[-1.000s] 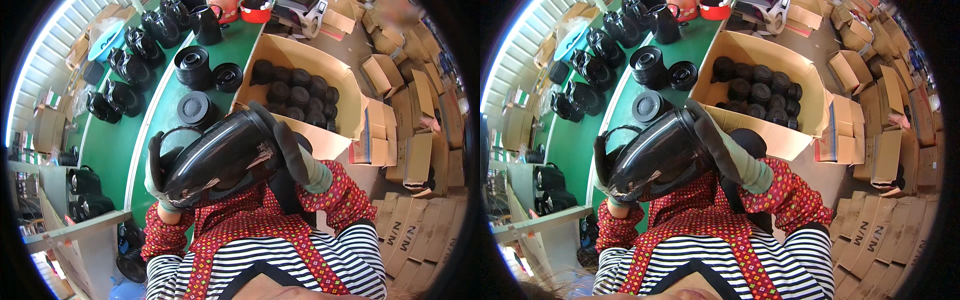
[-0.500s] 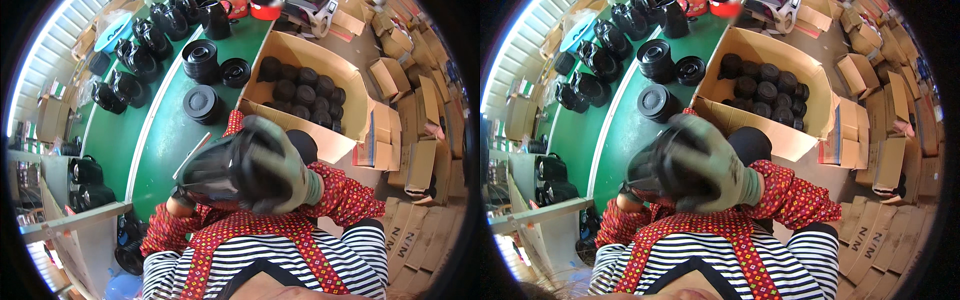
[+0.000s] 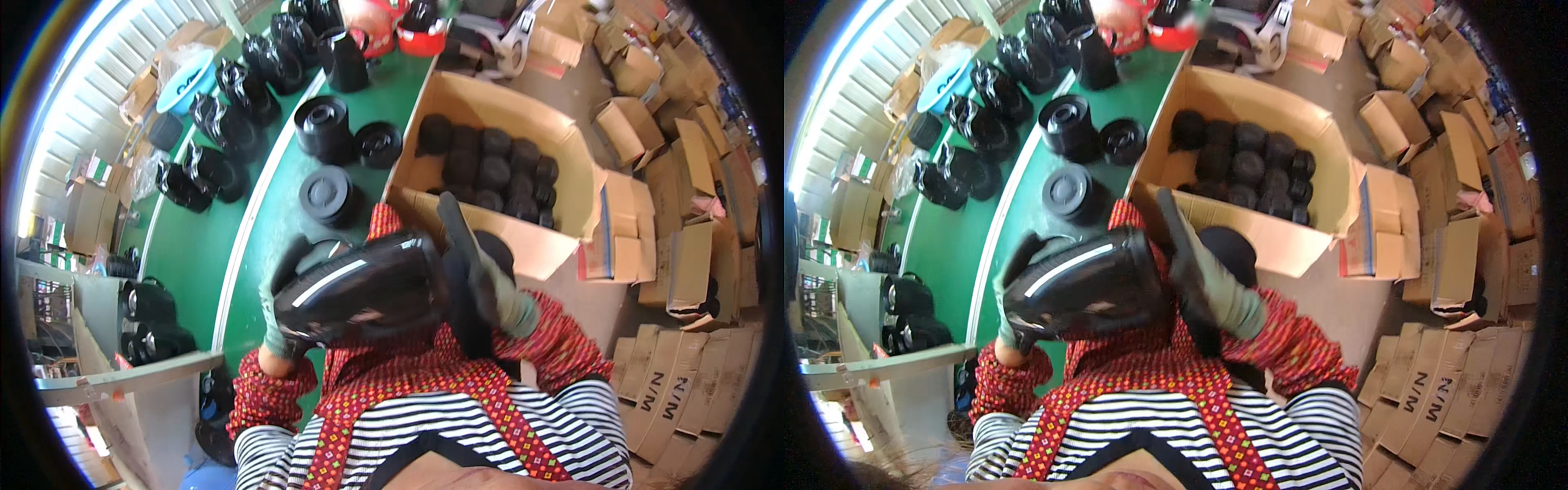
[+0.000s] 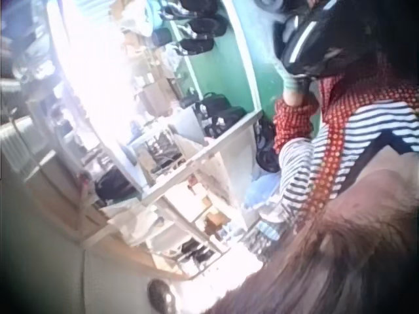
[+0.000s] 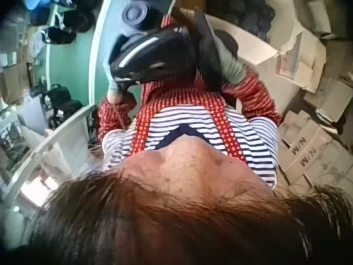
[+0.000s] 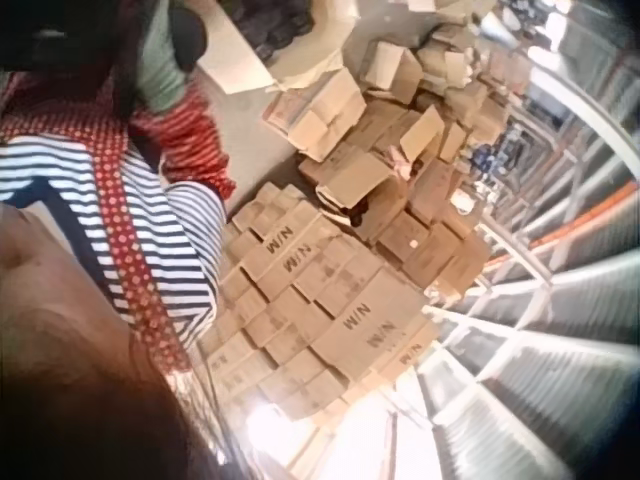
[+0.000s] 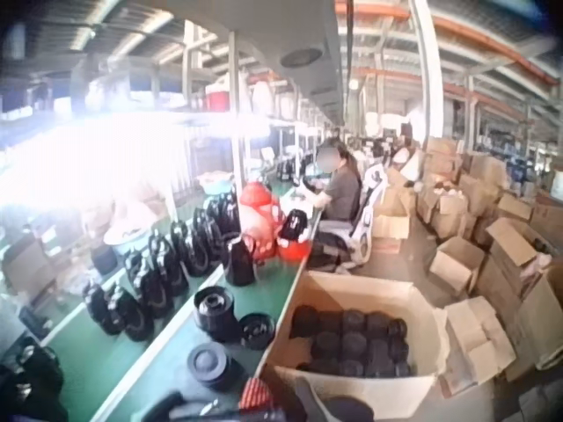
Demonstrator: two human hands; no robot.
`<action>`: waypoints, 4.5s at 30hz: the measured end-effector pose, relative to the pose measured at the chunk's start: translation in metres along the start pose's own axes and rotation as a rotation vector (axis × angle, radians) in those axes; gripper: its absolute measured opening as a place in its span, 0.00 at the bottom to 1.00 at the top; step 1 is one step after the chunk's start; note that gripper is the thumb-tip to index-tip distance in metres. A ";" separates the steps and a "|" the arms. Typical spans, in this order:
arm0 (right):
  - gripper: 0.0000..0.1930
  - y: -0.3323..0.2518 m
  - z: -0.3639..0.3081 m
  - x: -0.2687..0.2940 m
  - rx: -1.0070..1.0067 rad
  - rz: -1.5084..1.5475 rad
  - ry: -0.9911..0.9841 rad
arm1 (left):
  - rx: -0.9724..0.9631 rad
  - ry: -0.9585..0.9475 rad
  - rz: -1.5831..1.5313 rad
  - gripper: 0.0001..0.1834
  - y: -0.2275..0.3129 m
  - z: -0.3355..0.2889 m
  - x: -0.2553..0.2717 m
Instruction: The person repeatedly picks up black kettle bodies from a green workbench, inserts a metal rod into the spout, and screws on a black lid. The person places the assembled kettles back on the bench and continues the process with additional units.
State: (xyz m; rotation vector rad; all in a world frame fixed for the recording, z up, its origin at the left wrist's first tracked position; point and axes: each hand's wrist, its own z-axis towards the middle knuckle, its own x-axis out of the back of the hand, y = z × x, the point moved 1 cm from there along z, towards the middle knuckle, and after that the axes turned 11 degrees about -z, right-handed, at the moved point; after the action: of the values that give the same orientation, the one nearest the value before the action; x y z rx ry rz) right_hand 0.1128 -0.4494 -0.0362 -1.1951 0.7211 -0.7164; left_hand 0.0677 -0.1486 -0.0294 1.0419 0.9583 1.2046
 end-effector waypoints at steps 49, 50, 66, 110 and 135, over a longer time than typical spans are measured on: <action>0.25 0.051 -0.014 0.028 -0.198 0.160 0.400 | -0.112 0.101 0.432 0.25 -0.016 0.006 -0.043; 0.22 0.022 -0.002 0.034 -0.237 0.055 0.337 | -0.060 0.146 0.309 0.33 -0.031 -0.010 -0.055; 0.26 0.039 0.079 0.010 -0.464 -1.446 -0.645 | 0.482 -0.156 1.056 0.52 -0.112 -0.048 0.106; 0.20 0.075 0.091 0.031 -0.050 0.111 -0.448 | -0.014 -0.808 0.539 0.31 0.014 0.098 -0.173; 0.14 0.100 0.050 0.044 0.167 -0.661 0.041 | 0.179 -0.772 0.715 0.50 0.047 0.124 -0.139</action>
State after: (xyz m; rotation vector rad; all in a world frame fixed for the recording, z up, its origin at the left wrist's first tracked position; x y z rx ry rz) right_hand 0.1891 -0.4358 -0.1281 -1.2701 0.2764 -1.3228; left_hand 0.1585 -0.2976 0.0513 1.9012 0.0667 1.1126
